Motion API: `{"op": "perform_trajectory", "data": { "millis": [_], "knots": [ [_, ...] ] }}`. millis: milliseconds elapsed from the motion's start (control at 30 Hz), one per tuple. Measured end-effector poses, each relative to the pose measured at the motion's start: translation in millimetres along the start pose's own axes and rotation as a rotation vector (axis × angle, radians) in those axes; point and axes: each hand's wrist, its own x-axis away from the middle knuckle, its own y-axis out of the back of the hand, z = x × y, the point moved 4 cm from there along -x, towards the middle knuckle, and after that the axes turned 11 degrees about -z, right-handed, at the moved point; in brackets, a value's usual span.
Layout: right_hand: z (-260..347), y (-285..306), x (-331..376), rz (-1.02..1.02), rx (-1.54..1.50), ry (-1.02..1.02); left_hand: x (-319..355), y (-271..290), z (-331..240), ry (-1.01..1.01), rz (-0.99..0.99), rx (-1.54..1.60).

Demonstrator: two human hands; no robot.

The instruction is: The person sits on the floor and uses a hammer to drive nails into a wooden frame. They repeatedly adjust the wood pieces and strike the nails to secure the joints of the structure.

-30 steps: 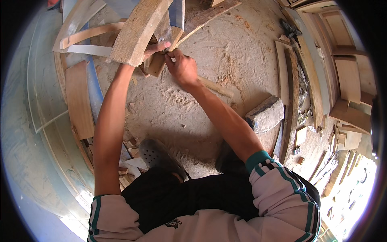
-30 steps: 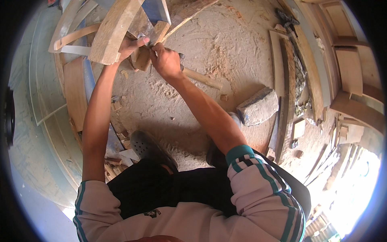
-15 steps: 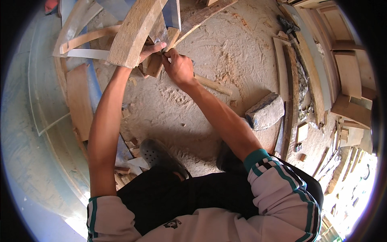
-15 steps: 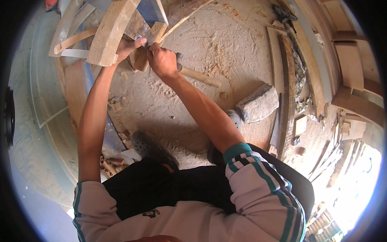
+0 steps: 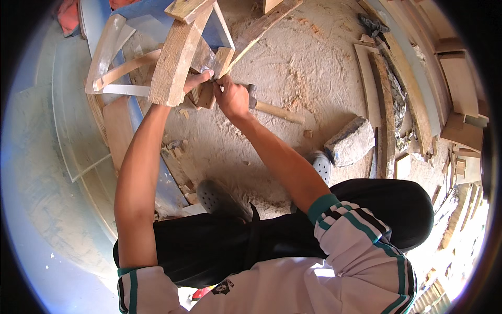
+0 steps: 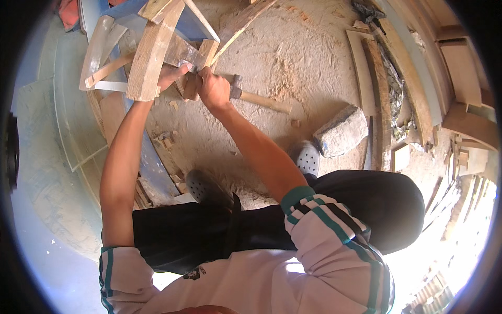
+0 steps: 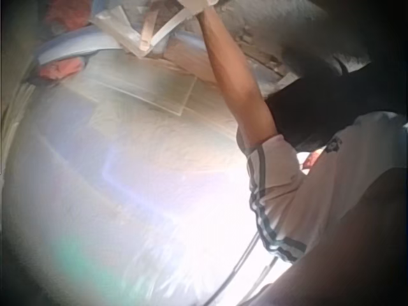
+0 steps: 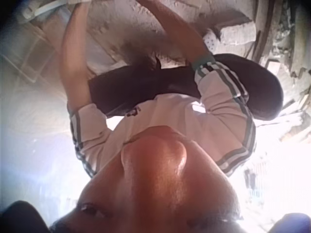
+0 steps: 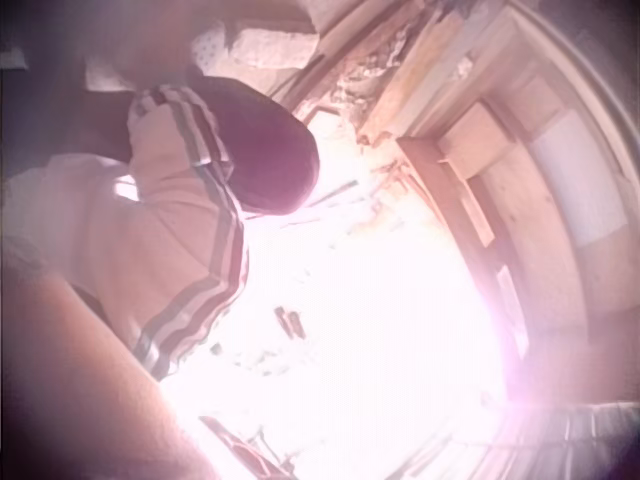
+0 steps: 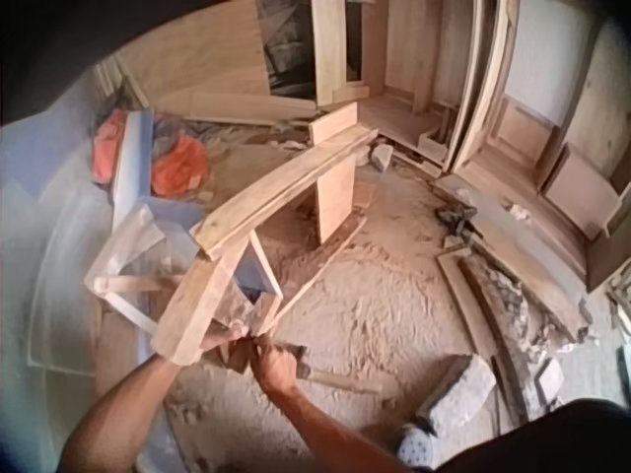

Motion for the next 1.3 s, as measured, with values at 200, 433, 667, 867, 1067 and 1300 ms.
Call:
{"op": "perform_trajectory", "data": {
  "millis": [200, 433, 667, 867, 1067, 1300],
  "knots": [
    [-5, -2, 6, -0.087, -0.083, -0.049, 7, -2, -39, 0.053, 0.089, 0.139],
    [-14, -1, 5, -0.038, -0.17, 0.014, 7, 1, -45, -0.038, 0.081, 0.053],
    [-16, 1, -1, -0.01, -0.177, 0.093, 5, 3, -39, -0.077, 0.053, 0.026],
    [-20, 5, -4, 0.01, -0.189, 0.109, 7, 1, -36, 0.011, 0.05, 0.032],
    [-23, 9, -7, 0.041, -0.405, -0.012, 8, -1, -33, 0.041, 0.079, 0.021],
    [-34, 7, -15, 0.172, -0.504, -0.232, 6, 0, -27, 0.014, 0.087, -0.066]
  ]
}}
